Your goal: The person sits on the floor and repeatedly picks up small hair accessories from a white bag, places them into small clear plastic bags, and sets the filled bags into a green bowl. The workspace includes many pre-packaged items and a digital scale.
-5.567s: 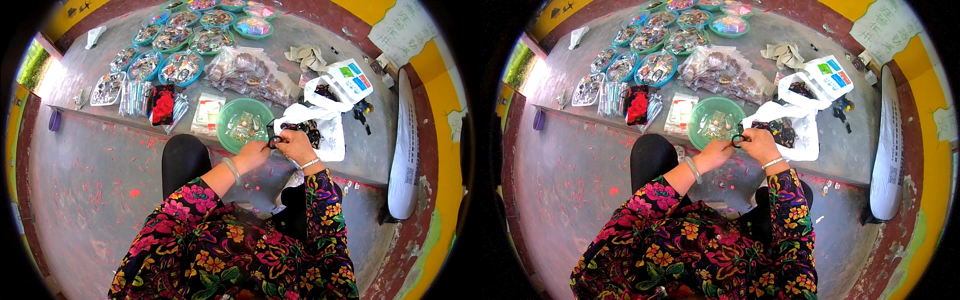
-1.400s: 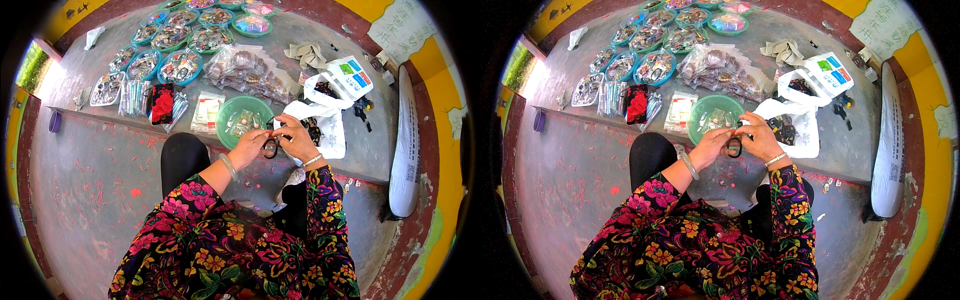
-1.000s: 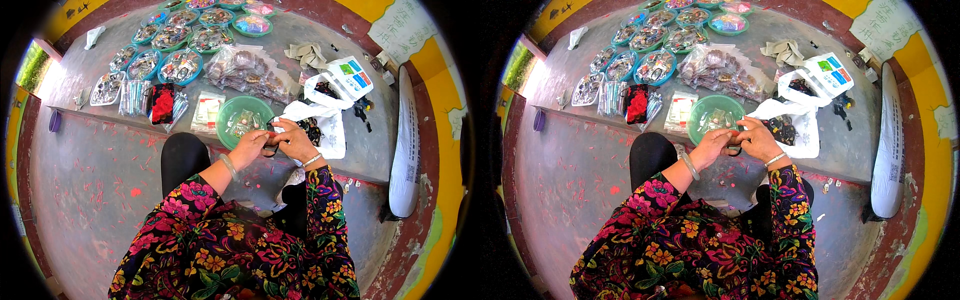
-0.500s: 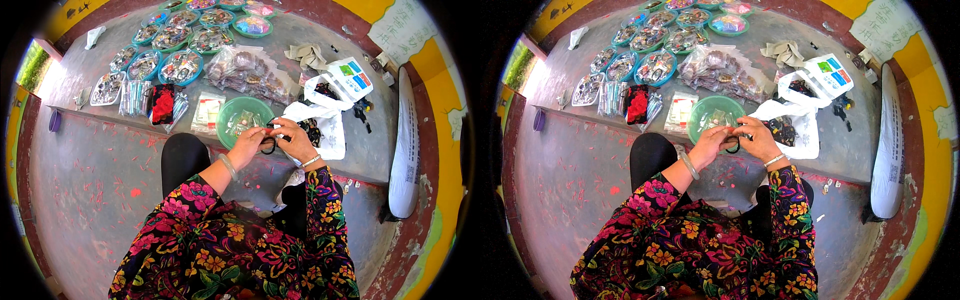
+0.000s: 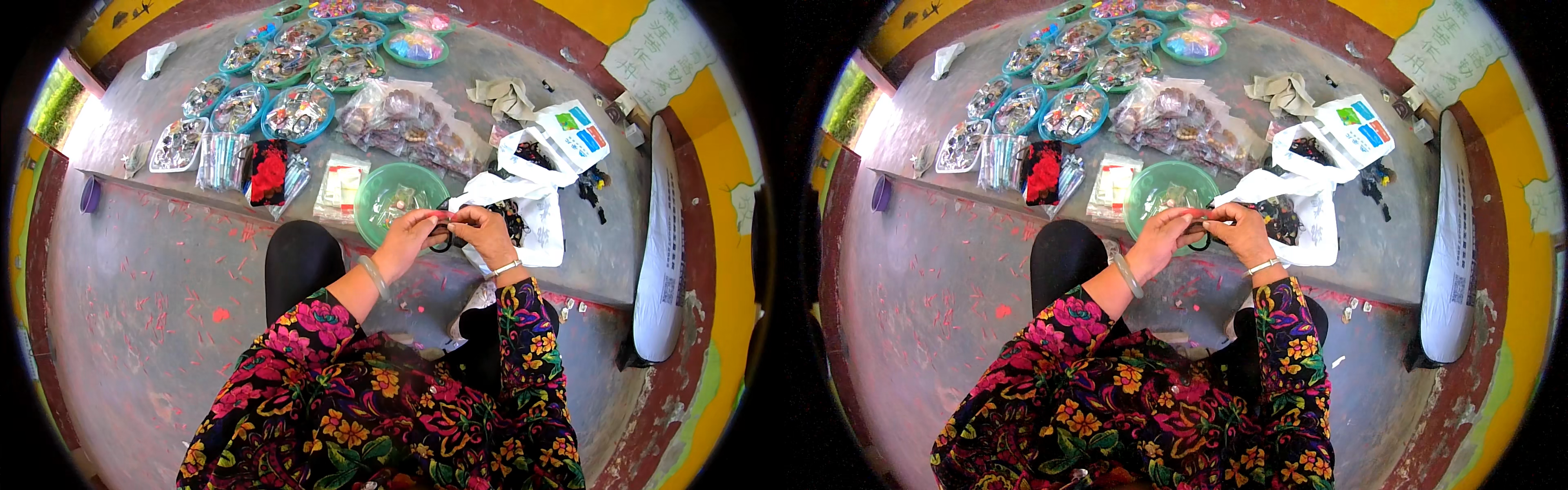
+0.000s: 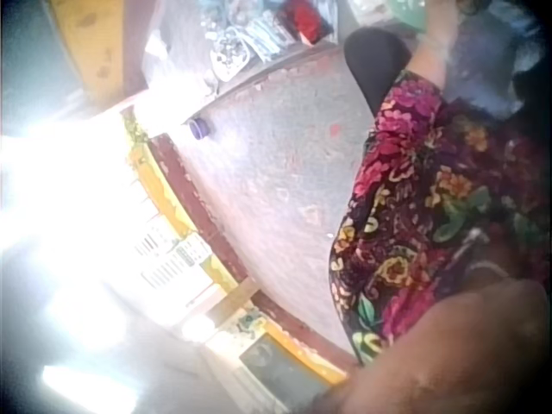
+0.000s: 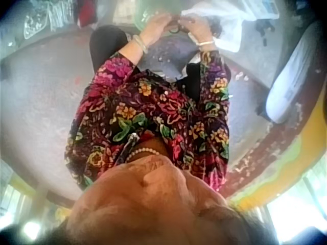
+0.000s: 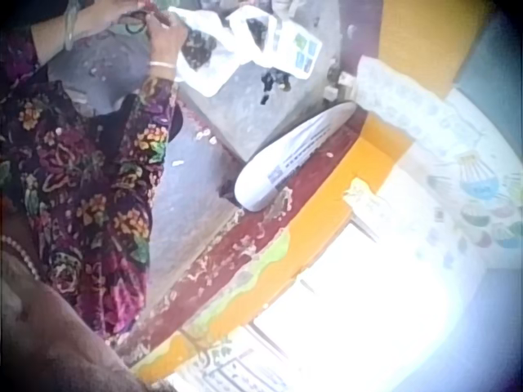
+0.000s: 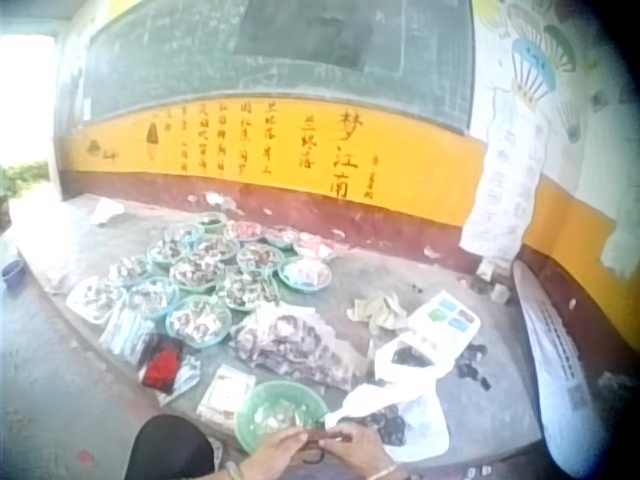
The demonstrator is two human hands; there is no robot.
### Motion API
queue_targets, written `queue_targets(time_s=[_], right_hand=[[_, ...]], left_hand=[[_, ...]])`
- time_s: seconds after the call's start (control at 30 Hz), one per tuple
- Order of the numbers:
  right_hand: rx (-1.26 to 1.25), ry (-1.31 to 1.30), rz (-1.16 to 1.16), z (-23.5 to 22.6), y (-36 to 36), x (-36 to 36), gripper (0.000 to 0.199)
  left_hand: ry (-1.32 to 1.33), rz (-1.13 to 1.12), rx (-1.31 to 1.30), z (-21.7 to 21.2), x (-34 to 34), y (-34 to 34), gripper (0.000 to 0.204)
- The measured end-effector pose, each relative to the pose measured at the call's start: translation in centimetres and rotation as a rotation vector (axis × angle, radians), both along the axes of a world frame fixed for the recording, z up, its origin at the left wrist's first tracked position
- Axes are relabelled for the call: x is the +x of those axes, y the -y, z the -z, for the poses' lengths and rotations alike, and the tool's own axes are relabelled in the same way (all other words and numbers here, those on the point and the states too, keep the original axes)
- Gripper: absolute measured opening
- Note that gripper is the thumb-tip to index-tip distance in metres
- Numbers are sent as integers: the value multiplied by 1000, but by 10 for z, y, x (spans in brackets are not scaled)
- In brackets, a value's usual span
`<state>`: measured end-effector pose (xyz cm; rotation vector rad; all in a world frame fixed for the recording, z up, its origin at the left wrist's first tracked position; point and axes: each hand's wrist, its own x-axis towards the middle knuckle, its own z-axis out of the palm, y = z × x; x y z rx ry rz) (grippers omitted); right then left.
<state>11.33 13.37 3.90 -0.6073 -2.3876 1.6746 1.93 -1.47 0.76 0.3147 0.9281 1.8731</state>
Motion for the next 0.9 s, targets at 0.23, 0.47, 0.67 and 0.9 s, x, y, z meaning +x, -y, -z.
queue_targets(time_s=[0.23,0.47,0.67,0.9], right_hand=[[15,-21,37,-5,5,-1,14],[-229,-84,63,-2,5,-1,13],[-404,-153,33,1,8,-2,14],[-477,-159,162,-3,25,6,13]], left_hand=[[-17,-5,-43,2,-1,0,21],[117,5,-38,-3,-4,3,22],[265,28,46,-14,-7,8,18],[281,20,54,-9,-10,10,14]])
